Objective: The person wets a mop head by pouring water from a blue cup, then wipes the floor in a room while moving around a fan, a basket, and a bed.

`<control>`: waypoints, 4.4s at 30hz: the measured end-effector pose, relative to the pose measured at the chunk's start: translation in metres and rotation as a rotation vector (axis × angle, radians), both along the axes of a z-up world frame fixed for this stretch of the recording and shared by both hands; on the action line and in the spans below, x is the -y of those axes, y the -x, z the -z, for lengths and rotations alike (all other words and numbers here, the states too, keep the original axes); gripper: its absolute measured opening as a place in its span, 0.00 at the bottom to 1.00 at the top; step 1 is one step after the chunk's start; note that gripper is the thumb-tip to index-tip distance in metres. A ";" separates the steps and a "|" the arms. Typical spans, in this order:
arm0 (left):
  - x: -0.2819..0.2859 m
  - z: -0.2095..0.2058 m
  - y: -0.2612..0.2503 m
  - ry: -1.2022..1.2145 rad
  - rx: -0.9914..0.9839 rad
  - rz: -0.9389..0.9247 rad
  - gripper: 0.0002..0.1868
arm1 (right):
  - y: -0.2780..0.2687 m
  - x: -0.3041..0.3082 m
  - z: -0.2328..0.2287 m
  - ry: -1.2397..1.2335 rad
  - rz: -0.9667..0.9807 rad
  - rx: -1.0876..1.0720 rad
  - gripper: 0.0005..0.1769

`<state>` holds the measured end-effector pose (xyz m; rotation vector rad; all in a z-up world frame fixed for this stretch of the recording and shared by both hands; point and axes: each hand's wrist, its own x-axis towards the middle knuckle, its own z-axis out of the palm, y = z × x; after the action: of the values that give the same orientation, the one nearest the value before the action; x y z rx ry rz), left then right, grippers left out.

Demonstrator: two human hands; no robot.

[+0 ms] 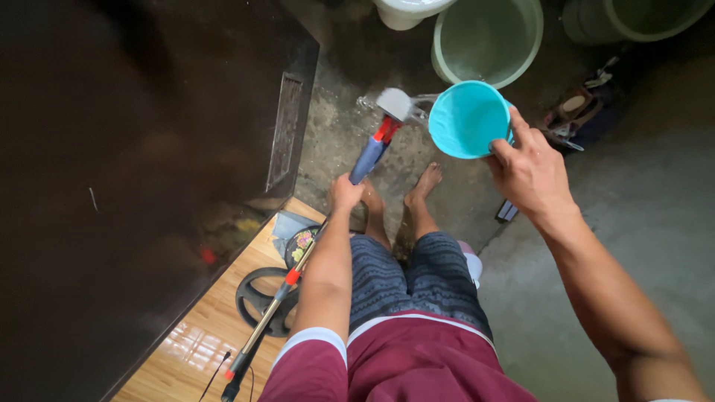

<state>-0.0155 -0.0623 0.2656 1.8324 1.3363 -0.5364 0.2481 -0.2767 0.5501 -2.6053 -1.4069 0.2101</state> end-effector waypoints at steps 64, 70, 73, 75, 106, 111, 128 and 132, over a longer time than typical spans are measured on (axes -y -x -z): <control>0.013 0.074 -0.078 0.769 0.051 -0.522 0.14 | 0.099 -0.047 0.323 -0.426 0.707 -1.312 0.33; 0.023 0.081 -0.032 1.241 0.438 -0.948 0.19 | 0.129 -0.079 0.334 -0.131 0.331 -0.964 0.39; 0.043 0.081 0.010 0.972 0.531 -1.131 0.17 | 0.135 -0.093 0.314 0.156 0.331 -1.085 0.41; 0.051 0.080 0.033 1.106 0.519 -1.192 0.23 | 0.151 -0.097 0.283 0.225 0.365 -1.163 0.43; 0.021 0.086 -0.007 0.585 0.331 -0.935 0.18 | 0.246 -0.014 -0.019 -0.312 -0.226 -0.806 0.19; 0.028 0.088 -0.006 0.577 0.226 -0.901 0.21 | 0.241 -0.003 -0.003 -0.245 -0.217 -0.867 0.24; 0.011 0.095 -0.044 0.532 0.456 -0.714 0.17 | 0.184 -0.062 0.106 0.163 -0.037 -1.036 0.20; -0.011 0.109 -0.047 0.531 0.226 -0.736 0.18 | 0.199 -0.036 0.020 0.006 -0.070 -0.917 0.18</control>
<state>0.0314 -0.0509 0.1564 0.8568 1.4194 -0.2360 0.0495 -0.2404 0.5302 -1.9739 -1.1104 1.2176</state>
